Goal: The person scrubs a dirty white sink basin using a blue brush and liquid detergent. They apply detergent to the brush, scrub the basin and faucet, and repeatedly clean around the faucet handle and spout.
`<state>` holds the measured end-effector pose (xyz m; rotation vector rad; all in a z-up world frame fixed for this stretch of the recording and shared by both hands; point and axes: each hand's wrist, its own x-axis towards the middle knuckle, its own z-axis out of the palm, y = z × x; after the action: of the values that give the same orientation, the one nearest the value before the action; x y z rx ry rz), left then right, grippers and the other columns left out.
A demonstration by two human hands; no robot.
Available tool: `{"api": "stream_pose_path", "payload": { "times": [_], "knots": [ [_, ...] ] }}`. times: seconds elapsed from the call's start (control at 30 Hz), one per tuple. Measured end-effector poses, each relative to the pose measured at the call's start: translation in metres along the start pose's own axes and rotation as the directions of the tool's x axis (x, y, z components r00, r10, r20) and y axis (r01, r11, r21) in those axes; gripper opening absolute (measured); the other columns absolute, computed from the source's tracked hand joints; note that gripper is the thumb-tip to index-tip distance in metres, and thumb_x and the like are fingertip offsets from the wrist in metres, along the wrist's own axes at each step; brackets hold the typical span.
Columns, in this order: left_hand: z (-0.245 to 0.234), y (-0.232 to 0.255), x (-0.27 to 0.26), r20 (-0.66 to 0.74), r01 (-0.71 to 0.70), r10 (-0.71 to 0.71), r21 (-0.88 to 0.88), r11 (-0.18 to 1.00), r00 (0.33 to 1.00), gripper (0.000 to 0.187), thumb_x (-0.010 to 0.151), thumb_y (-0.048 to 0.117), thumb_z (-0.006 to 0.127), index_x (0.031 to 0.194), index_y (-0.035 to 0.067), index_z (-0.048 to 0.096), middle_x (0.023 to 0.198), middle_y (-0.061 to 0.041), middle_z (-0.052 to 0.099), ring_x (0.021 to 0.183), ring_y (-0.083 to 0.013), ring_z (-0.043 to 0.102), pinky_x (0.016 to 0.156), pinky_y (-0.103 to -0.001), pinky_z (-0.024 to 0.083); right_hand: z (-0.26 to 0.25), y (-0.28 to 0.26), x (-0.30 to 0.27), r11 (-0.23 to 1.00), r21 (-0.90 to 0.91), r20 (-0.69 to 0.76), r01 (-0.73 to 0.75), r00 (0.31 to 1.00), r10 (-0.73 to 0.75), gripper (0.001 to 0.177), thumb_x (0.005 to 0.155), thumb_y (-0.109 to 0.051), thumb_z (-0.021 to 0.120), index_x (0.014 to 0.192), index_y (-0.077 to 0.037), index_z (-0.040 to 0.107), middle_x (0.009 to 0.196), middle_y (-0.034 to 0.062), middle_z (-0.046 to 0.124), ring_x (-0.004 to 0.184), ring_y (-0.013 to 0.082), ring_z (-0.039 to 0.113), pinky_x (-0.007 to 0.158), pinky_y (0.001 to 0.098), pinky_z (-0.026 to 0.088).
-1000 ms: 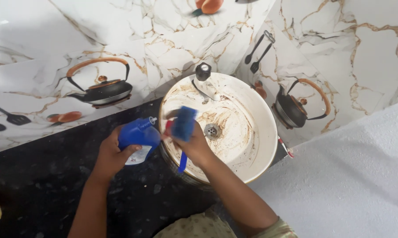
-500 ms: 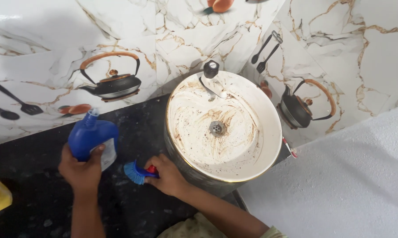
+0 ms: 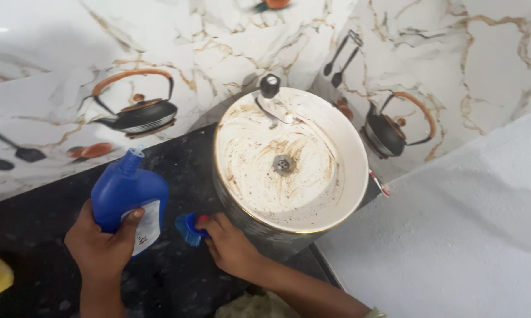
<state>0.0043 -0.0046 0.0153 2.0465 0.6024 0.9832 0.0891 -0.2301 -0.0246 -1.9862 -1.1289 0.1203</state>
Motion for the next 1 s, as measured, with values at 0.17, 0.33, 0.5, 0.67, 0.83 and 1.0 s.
{"api": "stream_pose_path", "payload": {
  "times": [0.17,0.33,0.5,0.67,0.83,1.0],
  "knots": [
    [0.003,0.054,0.016,0.226,-0.118,0.086,0.134,0.984,0.970,0.049,0.076,0.032,0.086,0.116,0.007,0.073,0.093,-0.013,0.074,0.082,-0.0272,0.074,0.075,-0.036,0.056,-0.072,0.008,-0.034,0.997,-0.066,-0.133,-0.030,0.991,0.021,0.042,0.092,0.000,0.067,0.133,-0.005,0.062,0.102,0.0156,0.067,0.090,0.0310,0.069,0.081,0.0396,0.056],
    [0.024,0.107,0.028,0.550,-0.429,0.206,0.313,0.847,0.809,0.048,0.077,0.037,0.080,0.121,0.020,0.073,0.092,-0.002,0.075,0.081,-0.0258,0.073,0.070,-0.038,0.055,-0.138,0.054,-0.042,0.660,0.653,-0.026,-0.372,0.860,0.510,0.032,0.100,-0.011,0.061,0.131,-0.003,0.064,0.105,0.0054,0.071,0.080,0.0132,0.069,0.066,0.0298,0.054],
    [0.042,0.135,0.037,0.661,-0.696,0.385,0.298,0.653,0.644,0.053,0.075,0.036,0.076,0.125,0.020,0.072,0.079,0.000,0.069,0.071,-0.0219,0.068,0.064,-0.037,0.054,-0.165,0.071,-0.042,0.614,0.693,-0.015,-0.378,0.843,0.537,0.037,0.099,-0.013,0.062,0.135,-0.005,0.062,0.105,0.0081,0.076,0.081,0.0149,0.071,0.069,0.0289,0.057],
    [0.054,0.157,0.045,0.726,-0.816,0.428,0.321,0.481,0.538,0.049,0.073,0.018,0.073,0.122,0.022,0.070,0.082,0.001,0.066,0.076,-0.0212,0.067,0.065,-0.039,0.053,-0.168,0.091,-0.034,0.539,0.717,0.071,-0.442,0.815,0.575,0.041,0.100,-0.015,0.062,0.140,-0.006,0.059,0.105,0.0094,0.076,0.083,0.0156,0.071,0.073,0.0305,0.059],
    [0.069,0.173,0.061,0.828,-0.857,0.295,0.363,0.365,0.477,0.055,0.071,0.015,0.073,0.123,0.025,0.062,0.099,0.003,0.065,0.090,-0.0205,0.066,0.075,-0.039,0.053,-0.169,0.112,-0.027,0.508,0.744,0.123,-0.435,0.835,0.536,0.044,0.100,-0.014,0.061,0.144,-0.007,0.056,0.106,0.0089,0.075,0.085,0.0155,0.072,0.075,0.0309,0.060],
    [0.076,0.176,0.070,0.798,-0.900,0.438,0.286,0.329,0.413,0.064,0.062,0.022,0.072,0.125,0.022,0.060,0.098,0.004,0.065,0.093,-0.0201,0.066,0.074,-0.040,0.050,-0.169,0.123,-0.025,0.473,0.759,0.148,-0.448,0.825,0.545,0.045,0.099,-0.011,0.061,0.143,-0.005,0.057,0.106,0.0101,0.075,0.084,0.0158,0.072,0.075,0.0322,0.060]
  ]
}}
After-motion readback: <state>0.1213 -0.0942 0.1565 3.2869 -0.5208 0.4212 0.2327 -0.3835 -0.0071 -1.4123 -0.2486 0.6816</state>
